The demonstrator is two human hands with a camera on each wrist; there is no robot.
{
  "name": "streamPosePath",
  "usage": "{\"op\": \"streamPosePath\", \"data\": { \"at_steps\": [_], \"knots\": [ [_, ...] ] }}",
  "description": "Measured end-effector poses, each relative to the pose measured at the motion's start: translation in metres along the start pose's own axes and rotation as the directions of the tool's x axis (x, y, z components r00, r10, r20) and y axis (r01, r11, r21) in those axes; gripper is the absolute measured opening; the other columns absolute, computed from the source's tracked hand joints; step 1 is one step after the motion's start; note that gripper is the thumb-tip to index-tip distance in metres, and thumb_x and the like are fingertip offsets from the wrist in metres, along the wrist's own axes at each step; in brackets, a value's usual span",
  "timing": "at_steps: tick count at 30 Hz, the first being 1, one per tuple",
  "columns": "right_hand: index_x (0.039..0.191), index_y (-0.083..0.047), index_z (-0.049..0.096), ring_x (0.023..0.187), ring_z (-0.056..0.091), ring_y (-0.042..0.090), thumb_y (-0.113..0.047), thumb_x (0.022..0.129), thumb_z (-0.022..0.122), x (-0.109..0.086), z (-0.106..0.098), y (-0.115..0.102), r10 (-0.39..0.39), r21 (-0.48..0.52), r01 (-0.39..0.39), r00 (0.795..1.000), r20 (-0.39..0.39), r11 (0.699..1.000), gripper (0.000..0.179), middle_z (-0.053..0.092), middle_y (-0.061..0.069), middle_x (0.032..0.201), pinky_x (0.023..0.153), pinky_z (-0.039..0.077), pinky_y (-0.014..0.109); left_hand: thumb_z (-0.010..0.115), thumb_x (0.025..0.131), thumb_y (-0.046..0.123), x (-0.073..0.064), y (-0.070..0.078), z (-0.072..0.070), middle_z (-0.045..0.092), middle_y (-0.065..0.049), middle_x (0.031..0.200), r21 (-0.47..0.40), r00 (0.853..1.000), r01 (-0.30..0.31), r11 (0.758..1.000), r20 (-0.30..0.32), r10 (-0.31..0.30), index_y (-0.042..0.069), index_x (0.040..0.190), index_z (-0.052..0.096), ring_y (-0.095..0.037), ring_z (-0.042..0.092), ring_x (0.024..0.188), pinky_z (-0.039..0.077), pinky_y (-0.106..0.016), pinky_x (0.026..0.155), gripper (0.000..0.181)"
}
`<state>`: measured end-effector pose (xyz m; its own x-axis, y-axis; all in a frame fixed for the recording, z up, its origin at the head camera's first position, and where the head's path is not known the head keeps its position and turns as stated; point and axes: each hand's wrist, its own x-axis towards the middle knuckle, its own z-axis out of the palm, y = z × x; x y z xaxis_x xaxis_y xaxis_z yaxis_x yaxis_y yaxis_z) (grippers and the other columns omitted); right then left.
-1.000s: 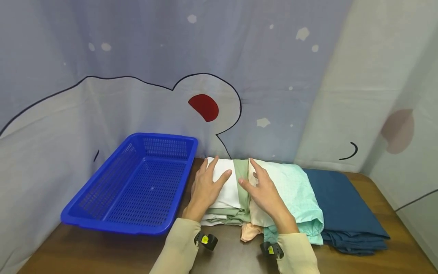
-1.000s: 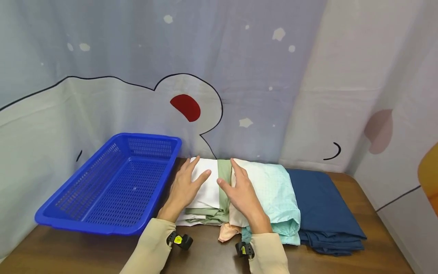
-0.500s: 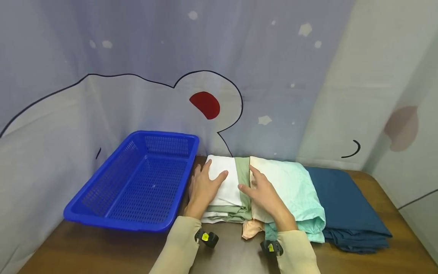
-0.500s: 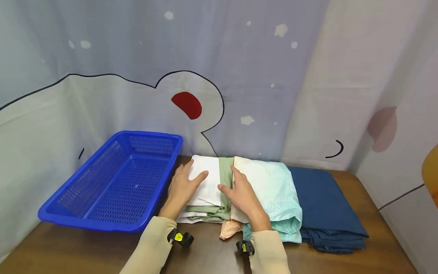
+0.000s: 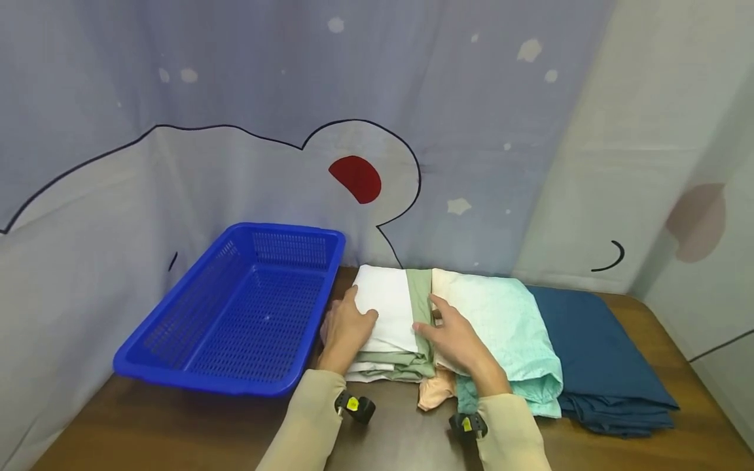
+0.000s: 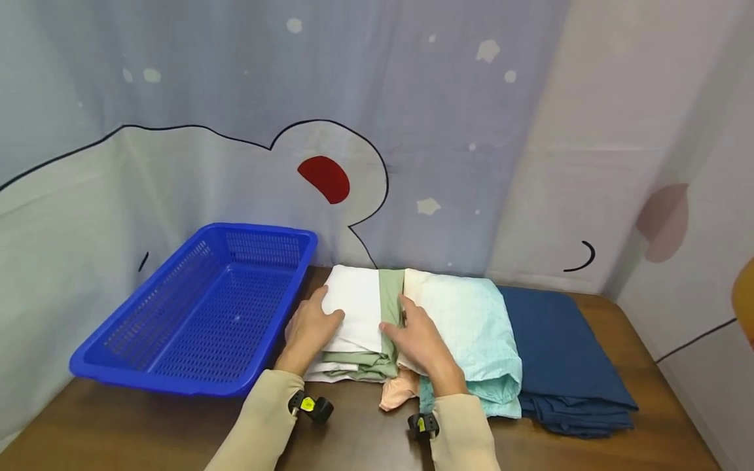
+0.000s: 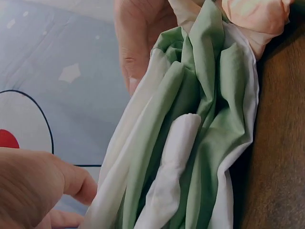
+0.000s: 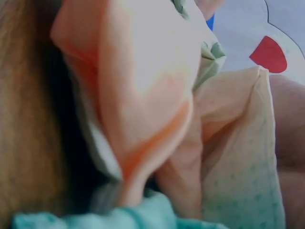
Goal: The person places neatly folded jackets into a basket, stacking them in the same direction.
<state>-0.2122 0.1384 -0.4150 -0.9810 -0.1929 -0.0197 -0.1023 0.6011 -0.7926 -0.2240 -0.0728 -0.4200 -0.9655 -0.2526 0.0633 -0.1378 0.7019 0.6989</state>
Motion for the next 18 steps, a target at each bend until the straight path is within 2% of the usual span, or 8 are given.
{"op": "streamPosePath", "data": {
  "at_steps": [3, 7, 12, 14, 18],
  "knots": [
    [0.164, -0.001, 0.034, 0.132, 0.055, 0.049, -0.029, 0.103, 0.07, 0.0009, 0.0014, 0.0017, 0.005, 0.029, -0.005, 1.0, -0.007, 1.0, 0.076, 0.055, 0.032, 0.146, 0.108, 0.044, 0.062, 0.072, 0.088, 0.023, 0.0015, -0.0008, 0.0, 0.066, -0.029, 0.13, -0.014, 1.0, 0.002, 1.0, -0.016, -0.002, 0.011, 0.154, 0.056, -0.049, 0.063, 0.118, 0.048, -0.061, 0.097, 0.068],
    [0.165, -0.003, 0.034, 0.133, 0.054, 0.049, -0.03, 0.102, 0.07, 0.0011, 0.0052, 0.0041, 0.02, 0.09, -0.019, 1.0, -0.007, 0.996, 0.077, 0.053, 0.034, 0.147, 0.108, 0.042, 0.064, 0.069, 0.088, 0.022, 0.0013, -0.0018, 0.0008, 0.065, -0.023, 0.14, -0.06, 0.999, 0.027, 0.998, -0.015, -0.028, 0.01, 0.153, 0.057, -0.046, 0.061, 0.125, 0.047, -0.062, 0.1, 0.067],
    [0.166, -0.004, 0.031, 0.133, 0.055, 0.048, -0.028, 0.103, 0.068, -0.0004, 0.01, 0.0078, 0.04, 0.139, -0.04, 0.999, 0.001, 0.989, 0.077, 0.053, 0.035, 0.147, 0.108, 0.044, 0.063, 0.065, 0.091, 0.023, -0.0026, -0.0015, 0.0014, 0.063, -0.015, 0.147, -0.107, 0.997, 0.076, 0.991, 0.011, -0.075, 0.011, 0.153, 0.058, -0.044, 0.059, 0.13, 0.045, -0.061, 0.102, 0.064],
    [0.167, -0.005, 0.029, 0.14, 0.049, 0.05, -0.026, 0.104, 0.067, -0.0004, 0.01, 0.0075, 0.036, 0.158, -0.036, 0.999, 0.002, 0.987, 0.077, 0.046, 0.034, 0.155, 0.111, 0.041, 0.064, 0.064, 0.09, 0.023, -0.003, 0.0009, 0.001, 0.063, -0.016, 0.146, -0.108, 0.998, 0.068, 0.992, 0.008, -0.068, 0.01, 0.151, 0.059, -0.044, 0.059, 0.13, 0.045, -0.061, 0.102, 0.063],
    [0.168, -0.005, 0.026, 0.154, 0.027, 0.049, -0.02, 0.104, 0.066, 0.0003, 0.0092, 0.0061, 0.013, 0.18, -0.014, 1.0, 0.004, 0.983, 0.078, 0.027, 0.026, 0.17, 0.12, 0.028, 0.065, 0.066, 0.088, 0.018, -0.0049, 0.0077, 0.0, 0.064, -0.023, 0.14, -0.098, 1.0, 0.01, 0.995, -0.005, -0.011, 0.006, 0.149, 0.06, -0.046, 0.06, 0.126, 0.047, -0.06, 0.101, 0.063]
  ]
}}
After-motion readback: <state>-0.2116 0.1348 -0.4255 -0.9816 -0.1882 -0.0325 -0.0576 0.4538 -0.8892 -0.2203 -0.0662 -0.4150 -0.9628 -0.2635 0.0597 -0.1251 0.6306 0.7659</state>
